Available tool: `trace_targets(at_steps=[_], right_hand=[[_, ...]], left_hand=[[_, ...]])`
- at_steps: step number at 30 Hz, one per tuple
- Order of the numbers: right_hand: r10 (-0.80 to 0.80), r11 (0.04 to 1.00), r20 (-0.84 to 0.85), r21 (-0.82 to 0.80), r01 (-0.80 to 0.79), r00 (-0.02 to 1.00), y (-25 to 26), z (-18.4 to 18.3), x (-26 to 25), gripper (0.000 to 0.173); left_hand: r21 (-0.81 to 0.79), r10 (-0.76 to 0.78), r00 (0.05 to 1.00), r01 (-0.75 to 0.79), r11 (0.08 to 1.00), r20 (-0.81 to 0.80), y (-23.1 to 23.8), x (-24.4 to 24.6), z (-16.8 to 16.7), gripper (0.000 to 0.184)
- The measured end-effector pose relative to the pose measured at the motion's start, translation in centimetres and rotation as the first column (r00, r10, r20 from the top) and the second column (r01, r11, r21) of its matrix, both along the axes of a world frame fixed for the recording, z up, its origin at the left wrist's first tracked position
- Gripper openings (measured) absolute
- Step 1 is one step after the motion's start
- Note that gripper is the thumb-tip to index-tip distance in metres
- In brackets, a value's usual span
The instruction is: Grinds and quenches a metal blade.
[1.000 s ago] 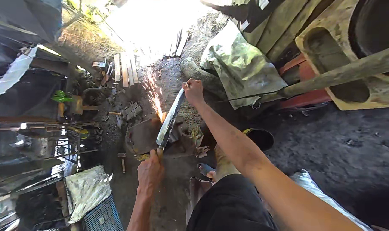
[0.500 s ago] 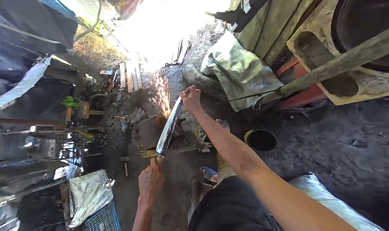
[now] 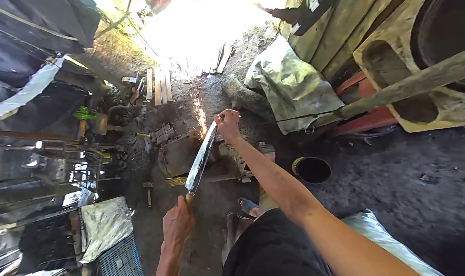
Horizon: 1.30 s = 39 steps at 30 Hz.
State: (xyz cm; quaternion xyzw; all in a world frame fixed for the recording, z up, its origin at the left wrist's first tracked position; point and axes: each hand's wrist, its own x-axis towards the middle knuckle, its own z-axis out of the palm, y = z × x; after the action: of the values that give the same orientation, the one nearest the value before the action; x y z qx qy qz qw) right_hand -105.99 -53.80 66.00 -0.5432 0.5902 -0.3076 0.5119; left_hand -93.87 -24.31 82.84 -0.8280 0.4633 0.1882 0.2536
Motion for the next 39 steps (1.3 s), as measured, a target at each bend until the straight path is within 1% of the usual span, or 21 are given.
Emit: trace_targets(at_steps=[2,6,8,10,12,14,18,21,23,25,29,31,33,36,39], right_hand=[[-0.008,0.999,-0.018,0.045,0.009,1.000,-3.6,-0.6,-1.2,0.047],[-0.095,0.992,-0.045,0.075,0.098,0.995,-9.5,-2.3,-4.3,0.044],[-0.118,0.987,-0.039,0.105,0.121,0.992,-11.1,-2.7,-5.7,0.043],[-0.131,0.984,-0.035,0.121,0.134,0.991,-11.6,-3.0,-6.6,0.043],[-0.140,0.983,-0.037,0.112,0.144,0.989,-11.1,-3.2,-6.4,0.043],[-0.150,0.984,-0.028,0.088,0.152,0.988,-9.7,-2.9,-5.5,0.043],[-0.145,0.988,0.010,0.060,0.144,0.989,-5.6,-1.7,-3.2,0.045],[-0.115,0.992,0.041,0.059,0.113,0.993,-1.8,0.0,-1.6,0.051],[-0.099,0.995,0.024,0.023,0.098,0.995,0.5,1.0,-0.7,0.053],[-0.086,0.996,0.016,-0.015,0.086,0.996,2.6,1.6,0.0,0.054],[-0.020,0.999,0.007,-0.032,0.020,1.000,5.3,2.3,0.2,0.062],[0.009,0.999,0.000,-0.043,-0.009,1.000,5.4,2.4,0.1,0.060],[0.009,0.999,-0.005,-0.047,-0.009,1.000,4.5,1.9,0.1,0.056],[-0.013,1.000,-0.001,-0.010,0.013,1.000,0.7,1.2,-0.4,0.048],[-0.074,0.997,-0.022,0.034,0.075,0.997,-4.6,-0.3,-1.9,0.045]], left_hand=[[-0.034,-0.057,0.998,0.057,0.998,-0.007,-3.8,0.1,-1.5,0.036],[-0.060,-0.184,0.983,0.183,0.981,-0.002,-10.5,0.0,-3.6,0.038],[-0.061,-0.213,0.977,0.212,0.975,-0.006,-12.5,-0.3,-4.1,0.040],[-0.051,-0.223,0.975,0.223,0.974,0.003,-13.3,-0.5,-4.2,0.040],[-0.051,-0.215,0.977,0.215,0.975,0.010,-12.6,-0.3,-4.1,0.040],[-0.058,-0.197,0.980,0.197,0.979,0.012,-10.9,0.2,-3.7,0.040],[-0.054,-0.138,0.990,0.139,0.989,0.024,-5.6,0.7,-2.5,0.038],[-0.033,-0.065,0.998,0.066,0.997,0.016,-1.4,1.0,-1.4,0.042],[-0.027,-0.029,0.999,0.029,0.999,0.013,1.3,0.9,-0.9,0.037],[-0.021,0.001,1.000,-0.001,1.000,0.003,3.8,0.8,-0.4,0.036],[0.044,0.082,0.997,-0.082,0.996,0.004,6.5,-0.2,1.5,0.038],[0.067,0.089,0.996,-0.089,0.994,0.010,6.5,-0.5,2.0,0.039],[0.064,0.076,0.997,-0.077,0.995,0.007,5.2,-0.5,1.6,0.039],[0.024,0.034,0.999,-0.034,0.999,-0.010,0.6,-0.2,0.0,0.038],[-0.035,-0.063,0.998,0.063,0.997,-0.023,-5.2,-0.1,-2.1,0.038]])
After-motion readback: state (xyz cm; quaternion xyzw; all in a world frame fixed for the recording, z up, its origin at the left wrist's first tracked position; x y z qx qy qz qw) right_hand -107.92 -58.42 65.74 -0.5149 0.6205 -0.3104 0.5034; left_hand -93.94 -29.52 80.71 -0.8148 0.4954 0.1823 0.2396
